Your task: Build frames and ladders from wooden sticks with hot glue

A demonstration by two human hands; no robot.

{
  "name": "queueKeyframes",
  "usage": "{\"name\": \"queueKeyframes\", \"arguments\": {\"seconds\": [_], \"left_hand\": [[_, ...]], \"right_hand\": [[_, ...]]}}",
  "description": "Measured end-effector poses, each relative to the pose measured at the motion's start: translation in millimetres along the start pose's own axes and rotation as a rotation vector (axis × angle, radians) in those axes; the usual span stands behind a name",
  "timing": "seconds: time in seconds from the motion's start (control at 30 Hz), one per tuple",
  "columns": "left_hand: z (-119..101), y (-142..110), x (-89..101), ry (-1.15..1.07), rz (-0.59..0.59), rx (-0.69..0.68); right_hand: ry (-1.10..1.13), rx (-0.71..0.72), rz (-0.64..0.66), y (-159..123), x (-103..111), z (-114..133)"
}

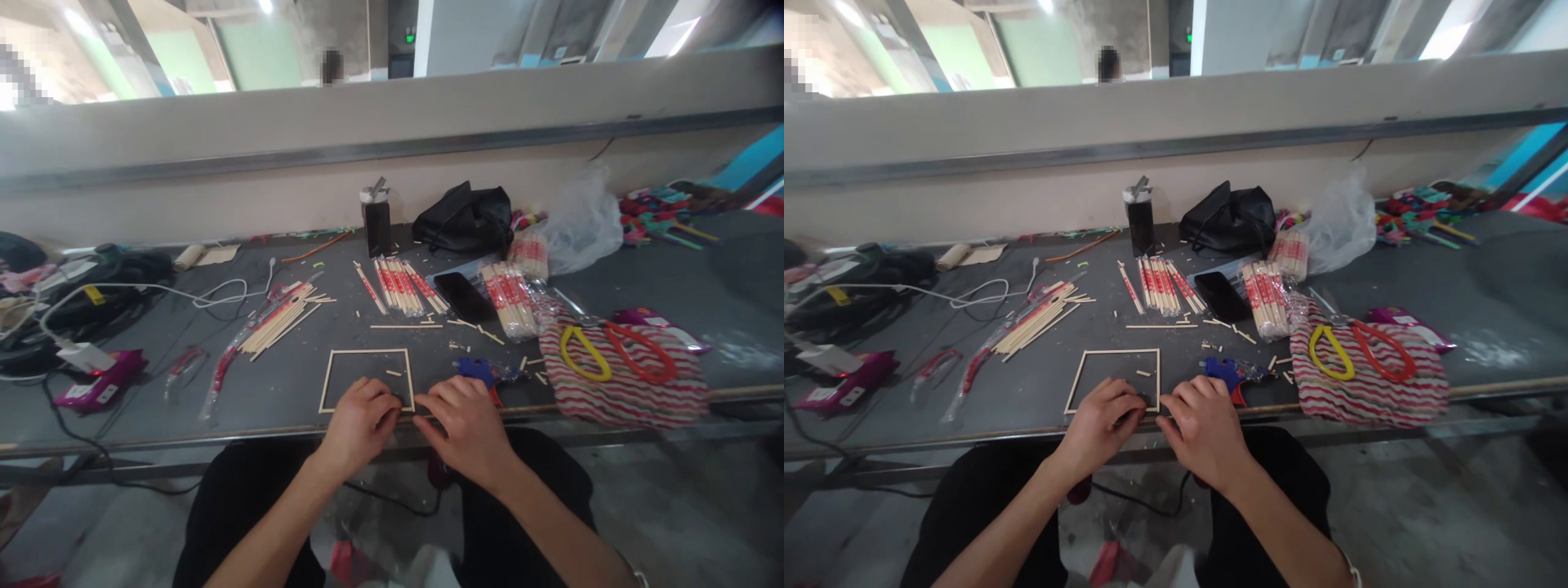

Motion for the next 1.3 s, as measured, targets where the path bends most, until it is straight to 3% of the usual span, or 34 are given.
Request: {"name": "queueKeyframes", "arguments": {"seconds": [1.3], "left_hand": [[-2.5, 1.2, 0.3, 0.012, 0.005, -0.028]], "right_hand": [[0.038, 0.019, 0.004, 3.3, -0.1, 2.0]]}}
Point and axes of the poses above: each hand's wrist, its own y-axis towards the middle knuckle, its own x-axis out of the back of the hand, z = x × y, the point moved 6 cm from there along y, towards the middle knuckle, and after that the axes turned 1 degree about y, right-handed, at the moved point
